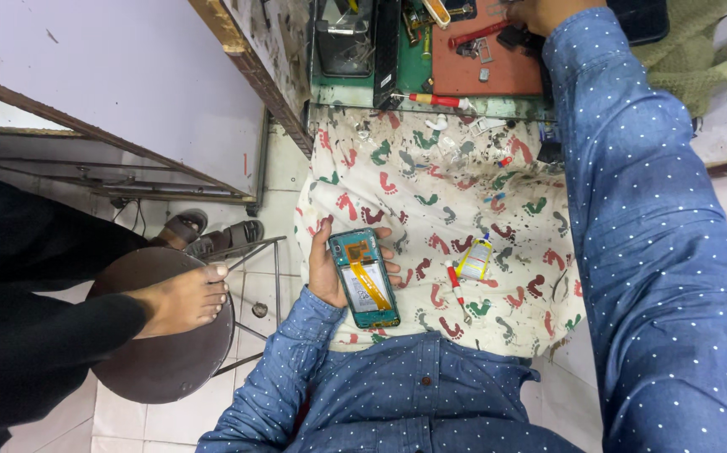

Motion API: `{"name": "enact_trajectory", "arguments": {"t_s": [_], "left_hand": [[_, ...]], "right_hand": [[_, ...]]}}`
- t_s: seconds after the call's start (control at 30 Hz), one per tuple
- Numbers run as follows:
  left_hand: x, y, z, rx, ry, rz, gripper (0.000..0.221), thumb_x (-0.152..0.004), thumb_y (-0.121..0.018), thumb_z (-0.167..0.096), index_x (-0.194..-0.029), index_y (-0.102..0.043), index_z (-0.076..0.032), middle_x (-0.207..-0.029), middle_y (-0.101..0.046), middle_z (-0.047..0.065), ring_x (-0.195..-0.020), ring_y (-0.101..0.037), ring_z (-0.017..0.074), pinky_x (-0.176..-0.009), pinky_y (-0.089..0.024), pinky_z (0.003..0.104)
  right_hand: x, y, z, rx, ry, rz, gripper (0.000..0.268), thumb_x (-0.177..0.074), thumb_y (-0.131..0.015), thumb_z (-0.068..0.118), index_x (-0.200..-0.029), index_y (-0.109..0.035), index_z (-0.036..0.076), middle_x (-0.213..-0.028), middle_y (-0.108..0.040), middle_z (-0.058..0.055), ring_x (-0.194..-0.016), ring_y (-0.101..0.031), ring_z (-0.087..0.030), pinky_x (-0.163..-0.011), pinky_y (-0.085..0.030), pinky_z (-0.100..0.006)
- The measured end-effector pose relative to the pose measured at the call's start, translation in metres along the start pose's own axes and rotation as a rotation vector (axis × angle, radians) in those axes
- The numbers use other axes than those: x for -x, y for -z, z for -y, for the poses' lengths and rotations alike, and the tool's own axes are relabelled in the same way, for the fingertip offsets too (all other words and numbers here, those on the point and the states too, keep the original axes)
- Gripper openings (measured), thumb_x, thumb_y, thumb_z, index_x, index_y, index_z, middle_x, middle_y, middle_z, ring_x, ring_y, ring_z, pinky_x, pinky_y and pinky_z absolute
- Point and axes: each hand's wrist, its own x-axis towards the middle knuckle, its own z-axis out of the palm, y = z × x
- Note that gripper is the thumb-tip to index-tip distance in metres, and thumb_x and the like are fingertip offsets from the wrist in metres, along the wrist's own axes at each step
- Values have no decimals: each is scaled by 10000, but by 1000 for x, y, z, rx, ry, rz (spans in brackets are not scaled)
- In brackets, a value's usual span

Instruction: The person uses a screwdriver to adjust internal components of a disassembled smartphone, then applies adhesive along the frame edges and reattaches the back cover. The person presses the edges to secure the assembly and inspects the device.

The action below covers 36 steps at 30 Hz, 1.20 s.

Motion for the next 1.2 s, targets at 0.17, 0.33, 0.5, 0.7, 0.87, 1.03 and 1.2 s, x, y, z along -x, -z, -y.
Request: {"name": "enact_trajectory", "arguments": {"t_s": [0.17,0.33,0.5,0.7,0.87,1.03,1.2], "left_hand": [[1,-10,0,-24,-10,-57,1019,-920,-366,-786,-1423,-507,90,-1043,-709,264,-940,-716,448,-869,-577,616],[2,-21,-3,-69,5,-83,930,-957,-394,-729,-1440,-519,56,-1007,-717,247,-911,-732,414,-848,-590,561],[8,-24,-4,43,27,27,881,-996,-404,-682,-1450,-498,67,-1008,-722,236,-912,-730,402,-895,-579,580],[14,-38,-7,30,40,67,915,-989,-395,-668,-1445,-498,118,-1086,-715,269,-974,-725,414,-970,-551,594],[19,-44,-2,21,49,-15,924,-952,-377,-679,-1400,-527,114,-1186,-691,295,-1012,-714,442,-983,-538,617],[25,-48,-3,20,2,6,906,-945,-356,-733,-1298,-589,68,-1156,-687,326,-1005,-707,477,-947,-547,646],[25,-51,-3,-26,-4,3,927,-956,-345,-739,-1297,-603,84,-1147,-684,321,-1013,-702,475,-939,-553,633]], "right_hand": [[5,35,34,-75,39,-19,168,-878,-798,277,-998,-765,165,-868,-756,-99,-779,-728,-300,-688,-559,-464],[30,93,86,239,317,-362,208,-705,-886,269,-799,-727,173,-814,-728,-91,-760,-725,-301,-648,-542,-440],[88,128,142,-547,147,-233,140,-1055,-740,109,-1111,-644,24,-943,-724,-96,-844,-730,-212,-745,-544,-350],[212,140,244,-851,215,344,138,-868,-792,153,-989,-807,89,-854,-789,-24,-746,-701,-83,-716,-556,-250],[256,128,279,-1206,61,448,137,-922,-749,147,-1003,-780,41,-826,-777,14,-767,-670,-10,-705,-540,-201],[266,117,276,-1203,-6,382,153,-911,-764,131,-1028,-787,34,-766,-735,22,-709,-601,-16,-637,-448,-216],[272,115,272,-1176,4,365,139,-915,-767,136,-1015,-790,42,-743,-726,22,-696,-594,-20,-634,-439,-221]]}}
